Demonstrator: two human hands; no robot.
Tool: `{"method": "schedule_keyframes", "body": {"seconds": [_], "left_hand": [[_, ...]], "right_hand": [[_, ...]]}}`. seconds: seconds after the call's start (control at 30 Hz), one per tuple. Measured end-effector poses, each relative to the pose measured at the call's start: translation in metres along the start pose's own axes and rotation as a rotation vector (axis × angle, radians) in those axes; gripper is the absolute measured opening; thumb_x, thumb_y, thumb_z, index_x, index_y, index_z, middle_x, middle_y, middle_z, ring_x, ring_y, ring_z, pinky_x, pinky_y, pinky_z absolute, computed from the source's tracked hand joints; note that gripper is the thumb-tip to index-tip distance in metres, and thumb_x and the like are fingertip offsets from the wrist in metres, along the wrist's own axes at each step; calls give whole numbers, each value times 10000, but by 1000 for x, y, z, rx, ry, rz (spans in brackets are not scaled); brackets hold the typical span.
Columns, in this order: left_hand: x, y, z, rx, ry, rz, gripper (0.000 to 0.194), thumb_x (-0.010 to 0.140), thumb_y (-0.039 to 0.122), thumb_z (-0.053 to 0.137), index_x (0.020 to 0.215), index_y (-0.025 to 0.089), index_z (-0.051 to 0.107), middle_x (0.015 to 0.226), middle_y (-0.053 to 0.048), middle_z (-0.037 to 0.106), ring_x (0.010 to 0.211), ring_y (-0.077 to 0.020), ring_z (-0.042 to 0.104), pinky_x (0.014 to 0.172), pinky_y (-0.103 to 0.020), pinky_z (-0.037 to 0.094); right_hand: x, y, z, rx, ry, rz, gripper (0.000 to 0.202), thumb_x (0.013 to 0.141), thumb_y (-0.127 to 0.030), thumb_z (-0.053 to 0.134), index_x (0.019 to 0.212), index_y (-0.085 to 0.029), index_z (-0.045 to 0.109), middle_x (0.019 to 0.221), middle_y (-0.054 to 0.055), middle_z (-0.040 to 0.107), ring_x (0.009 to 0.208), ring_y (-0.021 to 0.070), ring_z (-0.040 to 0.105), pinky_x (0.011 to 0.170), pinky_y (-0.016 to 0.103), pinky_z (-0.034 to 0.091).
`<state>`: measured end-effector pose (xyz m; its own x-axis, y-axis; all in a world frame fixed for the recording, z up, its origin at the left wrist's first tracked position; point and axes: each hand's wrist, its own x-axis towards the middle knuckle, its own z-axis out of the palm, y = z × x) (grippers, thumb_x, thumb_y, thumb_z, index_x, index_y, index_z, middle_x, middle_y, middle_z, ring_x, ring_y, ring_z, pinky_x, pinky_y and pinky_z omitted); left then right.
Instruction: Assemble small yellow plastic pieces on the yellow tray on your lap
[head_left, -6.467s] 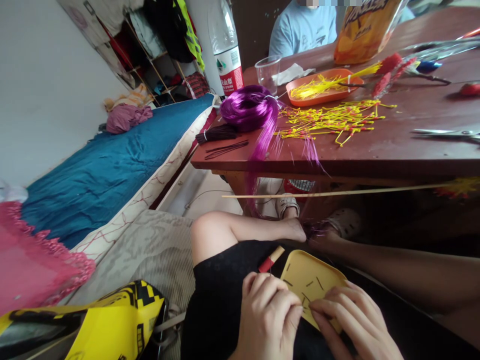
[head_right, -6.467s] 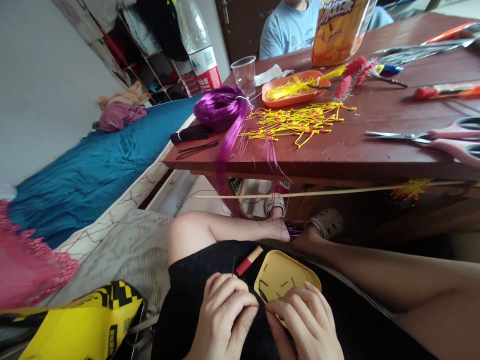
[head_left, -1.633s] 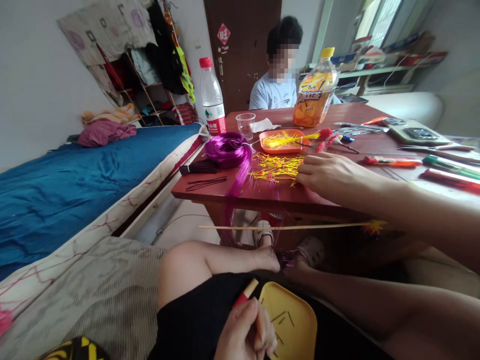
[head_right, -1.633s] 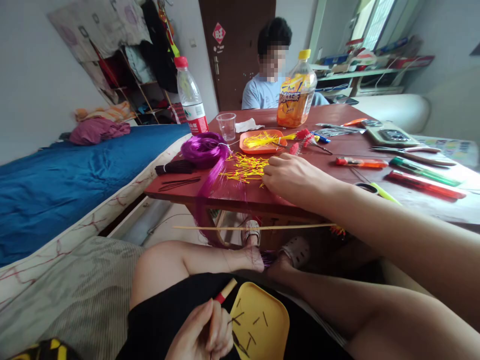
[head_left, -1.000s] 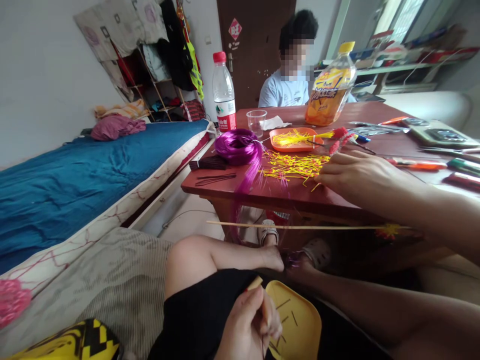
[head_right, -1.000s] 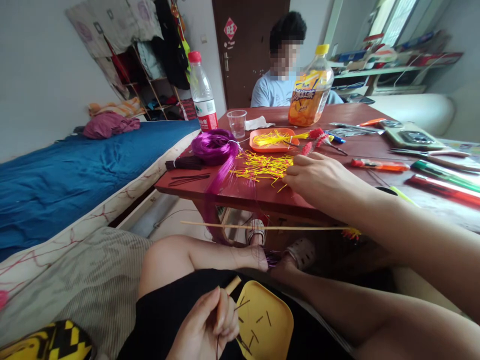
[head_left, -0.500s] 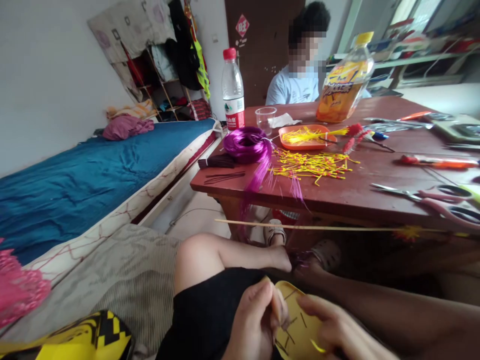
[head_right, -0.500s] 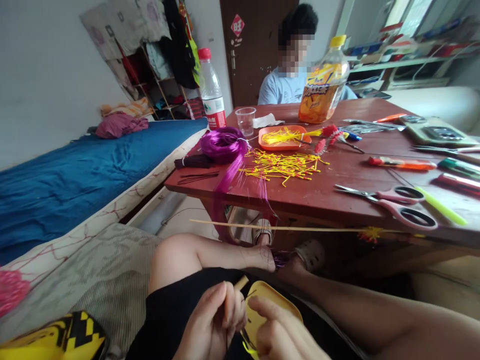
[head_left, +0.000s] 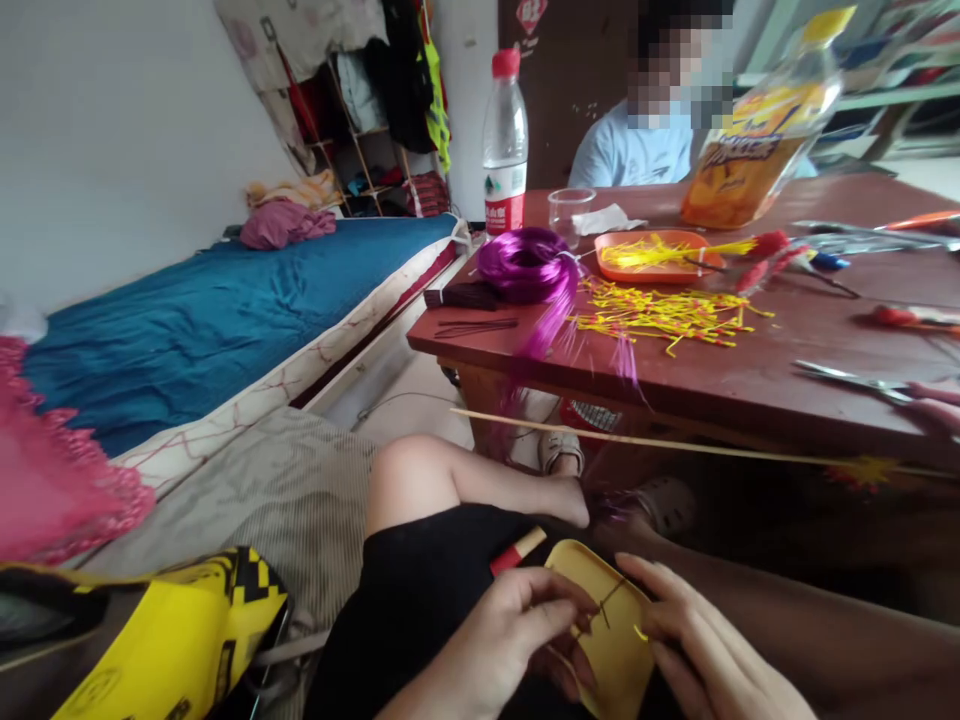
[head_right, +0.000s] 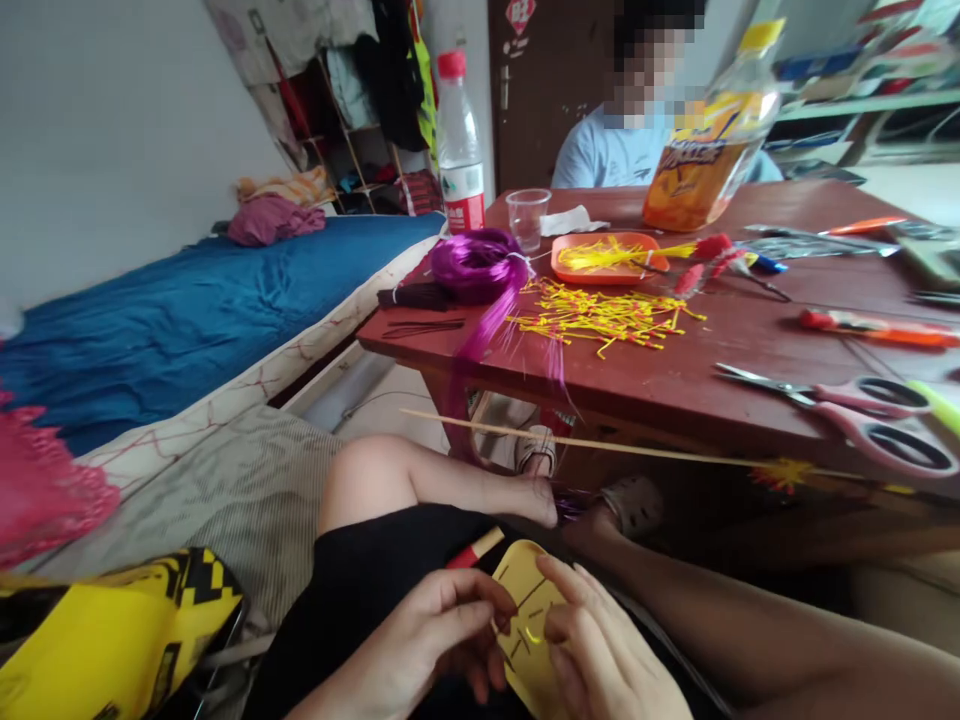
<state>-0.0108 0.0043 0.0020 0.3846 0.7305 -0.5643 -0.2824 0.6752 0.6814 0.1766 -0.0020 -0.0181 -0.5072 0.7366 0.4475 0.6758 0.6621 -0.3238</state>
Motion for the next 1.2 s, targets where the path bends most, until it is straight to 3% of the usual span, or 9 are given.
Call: {"method": "schedule_keyframes", "body": {"seconds": [0.2, 0.37, 0.53, 0.6, 0.87, 1.07, 1.2], "left_hand": [[-1, -3, -9, 141, -17, -125, 339, 551, 410, 750, 617, 102, 623, 558, -10, 575, 421, -77, 514, 383, -181, 350], [8, 2, -12, 172, -24, -182, 296, 524, 357, 764, 550, 103, 615, 451, 18, 535, 339, -51, 448, 308, -166, 269], [17, 5, -15, 67, -81, -342, 318, 495, 356, 777, 599, 84, 647, 506, -12, 594, 353, -56, 489, 316, -163, 328], [19, 5, -15, 50, -110, -370, 322, 504, 352, 779, 620, 78, 657, 522, -22, 608, 372, -62, 508, 336, -166, 356], [19, -2, -11, 29, -156, -361, 330, 493, 379, 799, 575, 98, 646, 552, -35, 627, 405, -72, 520, 371, -180, 356], [17, -2, -9, 41, -154, -340, 351, 472, 404, 804, 577, 102, 658, 557, -31, 618, 405, -64, 511, 377, -177, 342], [17, -1, -8, 39, -155, -315, 332, 491, 391, 794, 582, 106, 651, 542, -24, 607, 404, -71, 499, 382, -192, 320]], "right_hand": [[14, 1, -8, -173, 70, -168, 241, 803, -49, 286, 852, -199, 467, 911, 126, 719, 817, 182, 693, 620, 246, 585], [12, -4, -6, -166, 94, -112, 301, 783, -23, 294, 849, -196, 531, 1016, 98, 694, 899, 168, 664, 691, 251, 547], [19, -9, -17, -223, 12, -166, 302, 724, -20, 341, 800, -212, 562, 911, 47, 705, 606, 154, 600, 565, 272, 464], [25, -8, -19, -248, -23, -203, 281, 729, -34, 358, 797, -211, 565, 885, 32, 699, 576, 149, 560, 538, 269, 431], [32, -2, -11, -345, -145, -364, 143, 705, -148, 520, 809, -185, 611, 911, 54, 669, 715, 184, 554, 574, 304, 424], [33, -7, -3, -348, -162, -364, 160, 699, -178, 533, 821, -174, 636, 890, 62, 670, 743, 205, 557, 586, 326, 446], [34, -6, -10, -316, -114, -324, 197, 750, -128, 455, 837, -173, 626, 922, 80, 668, 726, 203, 582, 577, 318, 469]]}}
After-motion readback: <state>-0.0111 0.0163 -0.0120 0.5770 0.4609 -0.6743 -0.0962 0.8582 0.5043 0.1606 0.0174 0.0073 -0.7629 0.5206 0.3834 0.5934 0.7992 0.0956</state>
